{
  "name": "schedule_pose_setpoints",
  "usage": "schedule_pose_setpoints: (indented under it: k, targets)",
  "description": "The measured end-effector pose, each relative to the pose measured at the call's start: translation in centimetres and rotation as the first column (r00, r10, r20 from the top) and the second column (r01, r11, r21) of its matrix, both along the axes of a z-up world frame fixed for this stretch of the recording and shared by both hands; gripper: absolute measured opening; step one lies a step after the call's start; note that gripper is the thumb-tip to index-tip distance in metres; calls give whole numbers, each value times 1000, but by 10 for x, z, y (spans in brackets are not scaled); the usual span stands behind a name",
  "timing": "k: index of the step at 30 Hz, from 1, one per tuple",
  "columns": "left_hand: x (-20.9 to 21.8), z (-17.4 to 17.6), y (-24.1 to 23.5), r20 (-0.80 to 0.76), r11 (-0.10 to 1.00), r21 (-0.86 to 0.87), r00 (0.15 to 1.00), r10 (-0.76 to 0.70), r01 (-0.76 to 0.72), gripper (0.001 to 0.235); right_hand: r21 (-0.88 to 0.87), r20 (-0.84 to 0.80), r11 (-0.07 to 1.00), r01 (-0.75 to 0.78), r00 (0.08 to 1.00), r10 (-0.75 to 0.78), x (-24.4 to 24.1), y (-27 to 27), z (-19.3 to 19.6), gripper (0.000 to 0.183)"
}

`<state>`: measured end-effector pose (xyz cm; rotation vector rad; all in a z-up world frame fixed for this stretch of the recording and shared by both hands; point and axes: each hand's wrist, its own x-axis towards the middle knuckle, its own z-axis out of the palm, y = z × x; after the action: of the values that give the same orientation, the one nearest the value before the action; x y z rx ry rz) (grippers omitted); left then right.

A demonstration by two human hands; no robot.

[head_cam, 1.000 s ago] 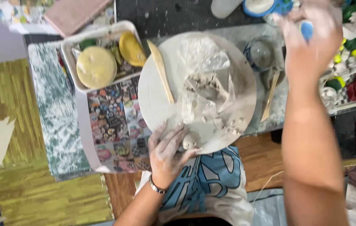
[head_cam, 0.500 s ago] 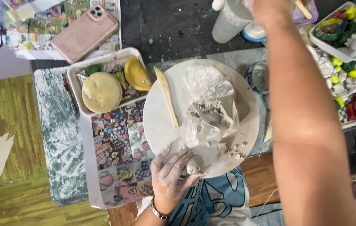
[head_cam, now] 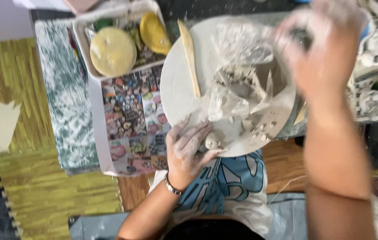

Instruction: The person shapes a small piece of clay into a ball and then uses a wooden tool to carve details into it. They continue to refine the shape with their fingers and the tool, creating a small sculpted figure on a white plate.

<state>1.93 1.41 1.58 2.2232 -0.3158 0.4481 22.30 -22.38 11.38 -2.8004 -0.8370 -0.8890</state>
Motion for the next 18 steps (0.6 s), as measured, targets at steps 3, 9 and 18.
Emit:
schedule_pose_setpoints:
  k: [3, 9, 18]
  targets:
    - [-5, -3, 0, 11, 1000, 0, 1000, -6, 6, 52, 289, -192, 930, -227, 938, 289, -89, 37, -26, 19]
    - [-5, -11, -1, -11, 1000, -4, 1000, -12, 12, 49, 452, -423, 880, -148, 833, 358, -179, 58, -52, 20]
    - [-8, -9, 1, -59, 1000, 1, 998, -12, 12, 51, 480, -453, 874, -71, 834, 316, -184, 56, -61, 24]
